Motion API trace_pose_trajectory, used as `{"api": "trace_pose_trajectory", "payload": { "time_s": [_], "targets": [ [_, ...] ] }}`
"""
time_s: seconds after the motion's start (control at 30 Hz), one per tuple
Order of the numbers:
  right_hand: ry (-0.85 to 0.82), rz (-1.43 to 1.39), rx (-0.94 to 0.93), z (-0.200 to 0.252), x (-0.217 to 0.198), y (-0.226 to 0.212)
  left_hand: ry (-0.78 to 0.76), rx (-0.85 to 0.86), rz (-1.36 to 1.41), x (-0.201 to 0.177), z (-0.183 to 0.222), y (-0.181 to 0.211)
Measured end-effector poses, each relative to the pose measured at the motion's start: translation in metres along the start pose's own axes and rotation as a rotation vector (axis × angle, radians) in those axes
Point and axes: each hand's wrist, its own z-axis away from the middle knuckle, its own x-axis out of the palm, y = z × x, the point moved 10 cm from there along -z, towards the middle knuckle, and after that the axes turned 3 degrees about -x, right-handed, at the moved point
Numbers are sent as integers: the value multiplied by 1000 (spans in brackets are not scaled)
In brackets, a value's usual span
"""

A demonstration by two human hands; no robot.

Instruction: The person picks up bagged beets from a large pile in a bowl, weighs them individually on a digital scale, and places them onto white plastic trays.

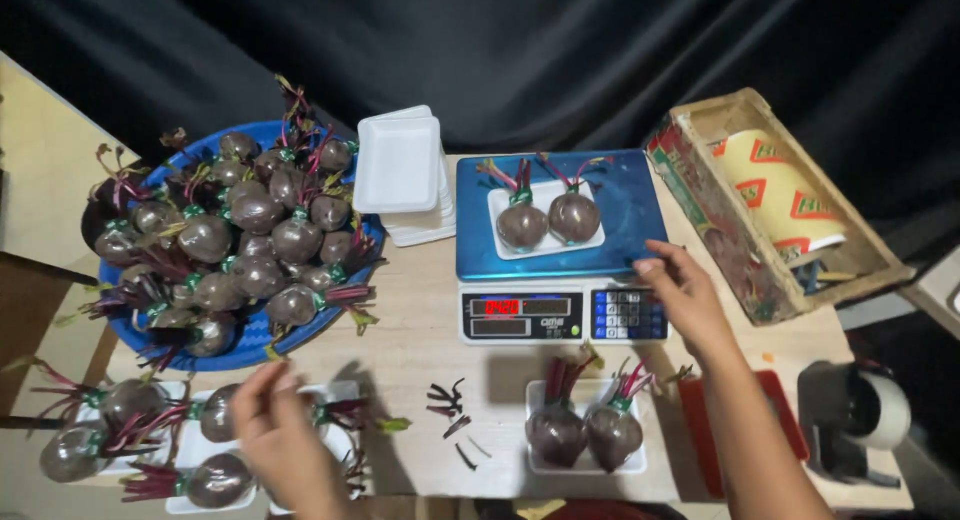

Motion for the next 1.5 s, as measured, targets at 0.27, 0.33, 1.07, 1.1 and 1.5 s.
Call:
{"api": "trace_pose_trajectory", "payload": {
  "time_s": [0.27, 0.33, 1.07, 1.1, 1.5],
  "targets": [
    [-58, 0, 78, -76, 39, 20, -453, -193, 59, 262, 44, -118],
    [-86, -34, 82, -94, 49, 26, -526, -176, 105, 311, 50, -130],
    [-312, -157, -21, -71, 105, 43, -564, -137, -253, 273, 52, -82],
    [-307, -198, 21, -66, 113, 53, -442, -5, -289, 260, 43, -82],
    [-440, -57, 204, 89, 291, 61, -863, -430, -534, 86, -32, -177]
  ]
}}
